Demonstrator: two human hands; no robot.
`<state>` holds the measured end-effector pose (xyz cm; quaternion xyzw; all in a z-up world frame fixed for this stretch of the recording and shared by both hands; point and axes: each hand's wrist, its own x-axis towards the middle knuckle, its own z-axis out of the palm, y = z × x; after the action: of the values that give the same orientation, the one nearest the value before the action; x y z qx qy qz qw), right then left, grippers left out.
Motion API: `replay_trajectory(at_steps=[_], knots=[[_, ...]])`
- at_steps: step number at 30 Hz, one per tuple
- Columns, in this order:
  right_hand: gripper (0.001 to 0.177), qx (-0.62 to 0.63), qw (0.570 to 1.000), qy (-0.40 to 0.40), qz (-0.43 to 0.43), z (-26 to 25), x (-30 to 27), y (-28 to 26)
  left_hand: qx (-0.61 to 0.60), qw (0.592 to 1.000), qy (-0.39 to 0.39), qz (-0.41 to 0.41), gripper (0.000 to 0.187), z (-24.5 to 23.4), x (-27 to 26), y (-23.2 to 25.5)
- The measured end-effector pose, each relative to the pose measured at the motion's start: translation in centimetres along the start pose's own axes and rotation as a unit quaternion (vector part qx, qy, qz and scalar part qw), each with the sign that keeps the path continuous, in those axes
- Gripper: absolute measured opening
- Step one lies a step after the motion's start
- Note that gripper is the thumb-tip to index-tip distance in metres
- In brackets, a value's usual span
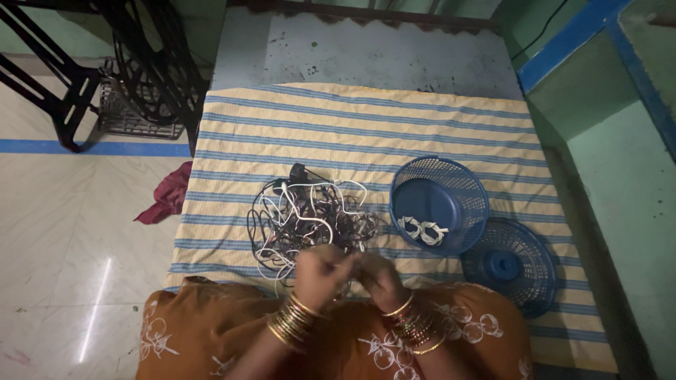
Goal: The person sits on a bed and untangles a pile of white and black cables. They separate individual cables, coil them, and place the coiled cables into a blue plastic basket. The process continues with repeated untangling and coiling of cables.
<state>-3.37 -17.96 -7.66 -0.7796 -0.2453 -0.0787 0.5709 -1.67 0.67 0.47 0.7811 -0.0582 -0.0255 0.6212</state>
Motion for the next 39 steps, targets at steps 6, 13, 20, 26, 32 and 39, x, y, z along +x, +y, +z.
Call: replay_trajectory(at_steps=[6,13,20,26,32,39], knots=[[0.015,-0.014,0.995,-0.018,0.096,-2.4,1.1,4.5,-0.088,0.961,0.243,0.097,0.039,-7.0,3.0,-3.1],[0.018,-0.082,0.989,0.019,0.123,-4.0,1.7,4.4,0.151,0.889,0.384,0.2,0.024,-9.7,2.8,-2.1],[0.015,0.442,0.882,0.151,0.071,-3.8,1.9,3.6,0.21,0.885,0.395,0.126,0.07,-4.0,4.6,-0.5],[0.022,0.241,0.944,0.142,0.174,-2.9,-0.4,4.3,0.368,0.854,0.039,0.367,0.053,0.9,0.8,1.2],[0.024,0.048,0.997,-0.002,0.059,-2.4,0.0,3.2,0.342,0.906,-0.079,0.237,0.021,0.9,0.3,2.3],[0.01,-0.055,0.995,-0.084,0.028,-2.2,2.8,0.6,0.103,0.962,0.069,0.242,0.023,-2.5,0.5,0.7]])
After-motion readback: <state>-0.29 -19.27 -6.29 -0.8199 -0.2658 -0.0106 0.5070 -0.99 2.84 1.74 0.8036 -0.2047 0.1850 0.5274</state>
